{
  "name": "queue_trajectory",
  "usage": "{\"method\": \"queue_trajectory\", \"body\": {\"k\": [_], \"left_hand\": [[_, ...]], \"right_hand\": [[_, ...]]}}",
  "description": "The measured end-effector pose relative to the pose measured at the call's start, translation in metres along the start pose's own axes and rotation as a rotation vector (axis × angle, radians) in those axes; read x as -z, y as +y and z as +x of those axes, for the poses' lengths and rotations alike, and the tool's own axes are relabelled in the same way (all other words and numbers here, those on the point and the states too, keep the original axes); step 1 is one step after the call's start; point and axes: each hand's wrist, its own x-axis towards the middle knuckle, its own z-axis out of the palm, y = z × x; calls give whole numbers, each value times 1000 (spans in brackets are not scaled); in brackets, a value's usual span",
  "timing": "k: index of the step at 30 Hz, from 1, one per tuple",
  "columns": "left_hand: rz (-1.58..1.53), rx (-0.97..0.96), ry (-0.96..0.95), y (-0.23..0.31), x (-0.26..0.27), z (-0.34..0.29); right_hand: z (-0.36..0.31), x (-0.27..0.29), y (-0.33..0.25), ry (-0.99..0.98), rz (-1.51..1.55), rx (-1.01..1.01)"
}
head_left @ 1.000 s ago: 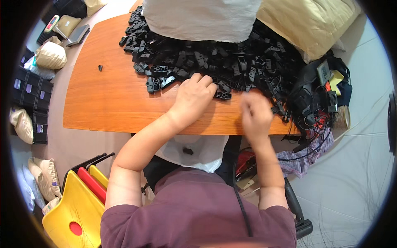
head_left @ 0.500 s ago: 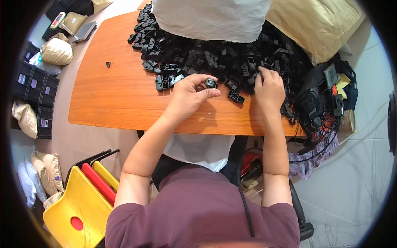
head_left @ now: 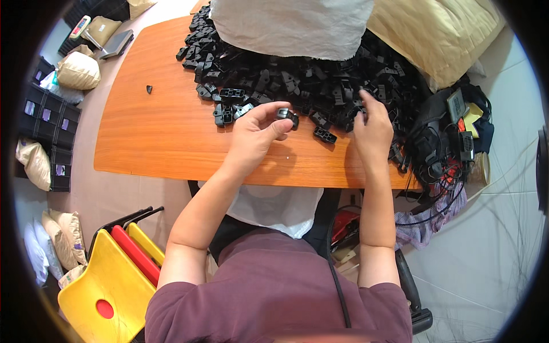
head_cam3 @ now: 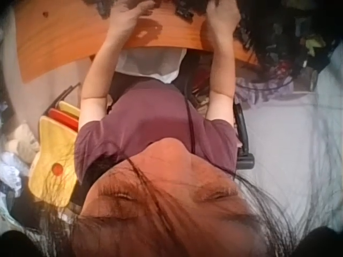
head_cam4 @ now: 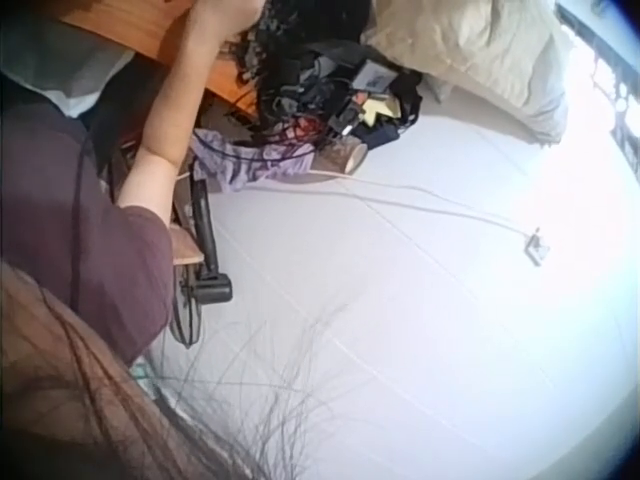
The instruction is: The person sorts small black mechanical parts by hand, transferring them from a large bulk bag into a smaller white bag.
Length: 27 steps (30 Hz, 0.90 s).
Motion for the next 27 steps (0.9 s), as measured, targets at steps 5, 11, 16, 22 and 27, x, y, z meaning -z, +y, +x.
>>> {"method": "queue_trajectory", "body": {"k": [5, 11, 16, 22, 27], "left_hand": [[-27, 62, -4, -8, -2, -1], [16, 66, 28, -7, -2, -1], [-38, 47, 15, -3, -8, -5], [-98, 91, -129, -4, -13, -6], [-148, 82, -64, 4, -11, -8]], "right_hand": [[-6, -3, 6, 34, -65, 86], [-2, -3, -12, -196, -170, 43], [-9, -2, -15, -13, -70, -94], [-36, 6, -50, -166, 598, 222], [-46, -1, -45, -154, 943, 182]]}}
